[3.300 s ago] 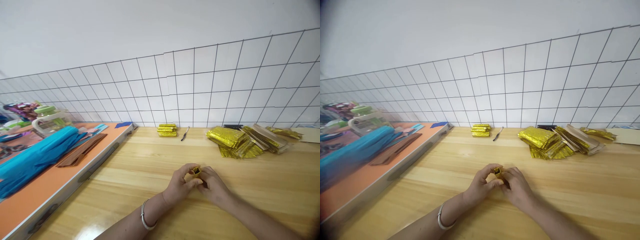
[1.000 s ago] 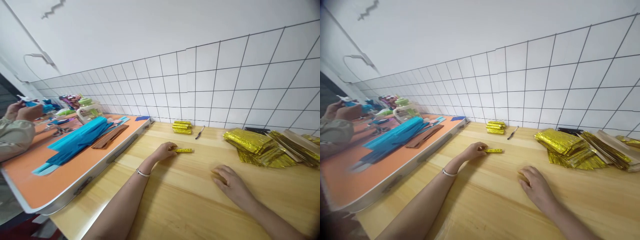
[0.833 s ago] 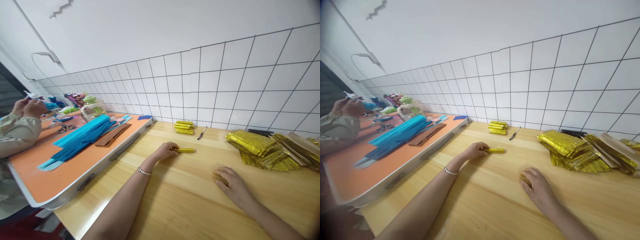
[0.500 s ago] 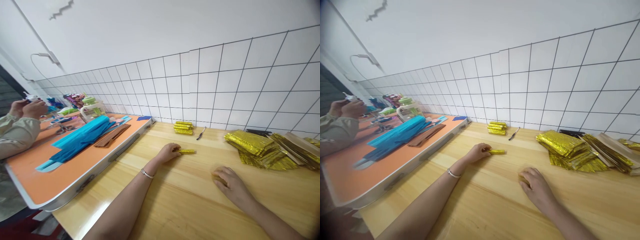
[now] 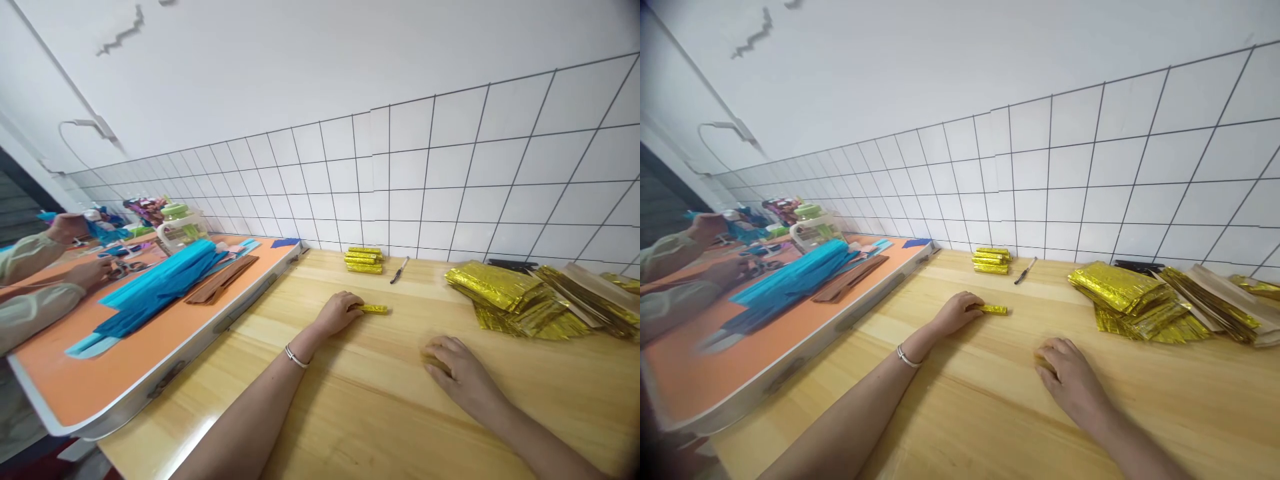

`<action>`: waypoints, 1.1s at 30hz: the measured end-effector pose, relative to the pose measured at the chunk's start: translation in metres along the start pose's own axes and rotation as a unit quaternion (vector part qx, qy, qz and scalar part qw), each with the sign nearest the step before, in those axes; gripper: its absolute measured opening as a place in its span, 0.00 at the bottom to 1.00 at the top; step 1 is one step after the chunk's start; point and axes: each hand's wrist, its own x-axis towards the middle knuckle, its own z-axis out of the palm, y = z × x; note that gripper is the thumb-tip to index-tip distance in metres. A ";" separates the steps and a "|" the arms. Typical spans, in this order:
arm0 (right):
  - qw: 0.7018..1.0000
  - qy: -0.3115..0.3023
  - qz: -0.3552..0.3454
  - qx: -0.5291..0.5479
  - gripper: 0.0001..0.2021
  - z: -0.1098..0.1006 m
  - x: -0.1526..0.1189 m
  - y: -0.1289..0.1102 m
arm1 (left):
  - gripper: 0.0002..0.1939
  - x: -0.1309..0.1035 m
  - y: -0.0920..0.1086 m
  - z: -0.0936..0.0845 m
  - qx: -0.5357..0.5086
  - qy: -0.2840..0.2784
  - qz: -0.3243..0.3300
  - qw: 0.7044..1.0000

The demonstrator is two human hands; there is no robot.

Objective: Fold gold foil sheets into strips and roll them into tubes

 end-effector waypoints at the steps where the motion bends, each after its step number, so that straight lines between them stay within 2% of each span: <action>1: 1.000 -0.002 0.000 0.002 0.10 0.000 0.000 0.000 | 0.08 0.003 -0.002 -0.002 0.005 0.004 0.001 1.000; 4: 1.000 -0.004 -0.002 0.006 0.09 0.000 0.001 -0.002 | 0.08 0.023 -0.013 -0.016 0.019 0.015 0.007 1.000; 9: 1.000 -0.004 -0.004 0.012 0.09 0.000 0.002 -0.001 | 0.11 0.080 -0.045 -0.039 0.045 0.048 -0.009 0.998; 11: 1.000 -0.002 -0.006 0.013 0.09 0.002 0.002 0.000 | 0.11 0.102 -0.059 -0.038 0.055 0.058 -0.022 0.997; 14: 1.000 0.001 -0.004 0.014 0.08 0.003 0.002 0.001 | 0.13 0.122 -0.077 -0.021 0.061 0.054 -0.034 0.996; 18: 1.000 0.000 0.005 0.018 0.08 0.002 0.002 -0.001 | 0.15 0.127 -0.098 0.011 0.058 0.040 -0.044 0.997; 21: 1.000 0.001 0.005 0.022 0.07 0.002 0.003 -0.001 | 0.14 0.125 -0.110 0.024 0.053 0.039 -0.045 0.997; 25: 1.000 0.001 -0.001 0.031 0.07 0.003 0.004 0.001 | 0.14 0.122 -0.117 0.028 0.045 0.057 -0.038 0.997; 33: 1.000 -0.004 0.002 0.025 0.08 0.003 0.004 0.000 | 0.17 0.115 -0.111 0.034 0.038 0.104 -0.034 0.993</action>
